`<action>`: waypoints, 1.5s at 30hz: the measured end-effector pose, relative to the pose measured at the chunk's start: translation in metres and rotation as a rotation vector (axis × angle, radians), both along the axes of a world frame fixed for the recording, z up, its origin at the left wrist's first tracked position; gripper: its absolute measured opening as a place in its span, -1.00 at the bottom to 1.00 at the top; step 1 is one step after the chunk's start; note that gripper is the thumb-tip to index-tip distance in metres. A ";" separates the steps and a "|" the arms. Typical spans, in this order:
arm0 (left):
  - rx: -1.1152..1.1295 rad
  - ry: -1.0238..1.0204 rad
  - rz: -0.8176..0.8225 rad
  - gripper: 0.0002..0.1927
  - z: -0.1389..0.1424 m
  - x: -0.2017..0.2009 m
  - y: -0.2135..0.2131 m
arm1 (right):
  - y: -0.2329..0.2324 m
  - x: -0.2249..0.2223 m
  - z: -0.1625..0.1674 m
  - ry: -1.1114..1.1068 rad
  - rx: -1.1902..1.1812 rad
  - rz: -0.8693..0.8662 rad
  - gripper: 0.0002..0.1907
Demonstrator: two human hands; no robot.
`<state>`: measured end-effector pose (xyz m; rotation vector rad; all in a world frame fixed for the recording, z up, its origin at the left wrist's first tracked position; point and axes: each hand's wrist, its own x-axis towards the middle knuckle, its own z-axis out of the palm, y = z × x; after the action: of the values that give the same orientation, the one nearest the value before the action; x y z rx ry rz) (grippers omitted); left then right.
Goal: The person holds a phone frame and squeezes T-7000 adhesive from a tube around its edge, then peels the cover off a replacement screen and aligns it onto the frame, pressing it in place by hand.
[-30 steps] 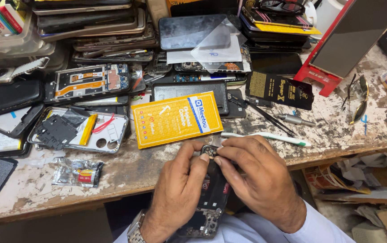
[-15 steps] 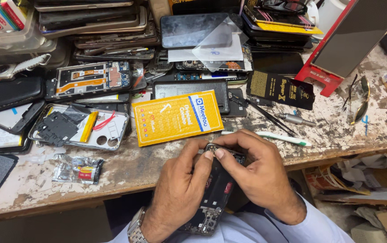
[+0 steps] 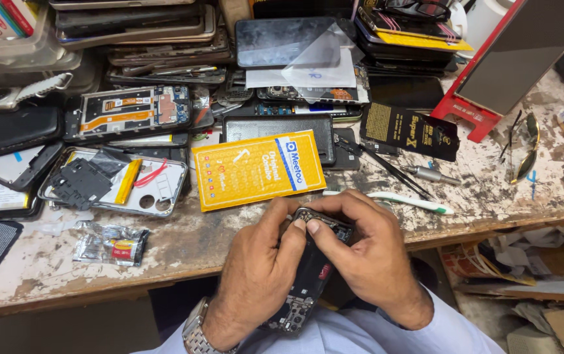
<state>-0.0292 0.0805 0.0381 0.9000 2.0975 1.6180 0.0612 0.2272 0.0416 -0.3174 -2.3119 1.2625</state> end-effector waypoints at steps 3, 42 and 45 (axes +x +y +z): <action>0.044 0.005 -0.010 -0.79 0.001 0.000 -0.001 | 0.002 0.001 0.001 -0.007 -0.124 0.059 -0.76; 0.061 -0.227 0.051 -0.77 -0.033 -0.017 -0.027 | 0.007 0.013 -0.013 -0.125 -0.450 0.215 -0.58; 0.128 -0.379 0.094 -0.75 -0.035 -0.029 -0.028 | 0.023 0.006 -0.007 -0.107 -0.313 0.188 -0.62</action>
<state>-0.0577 0.0521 0.0027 0.4855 1.8140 1.8212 0.0669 0.2501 0.0347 -0.2822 -2.2709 1.7456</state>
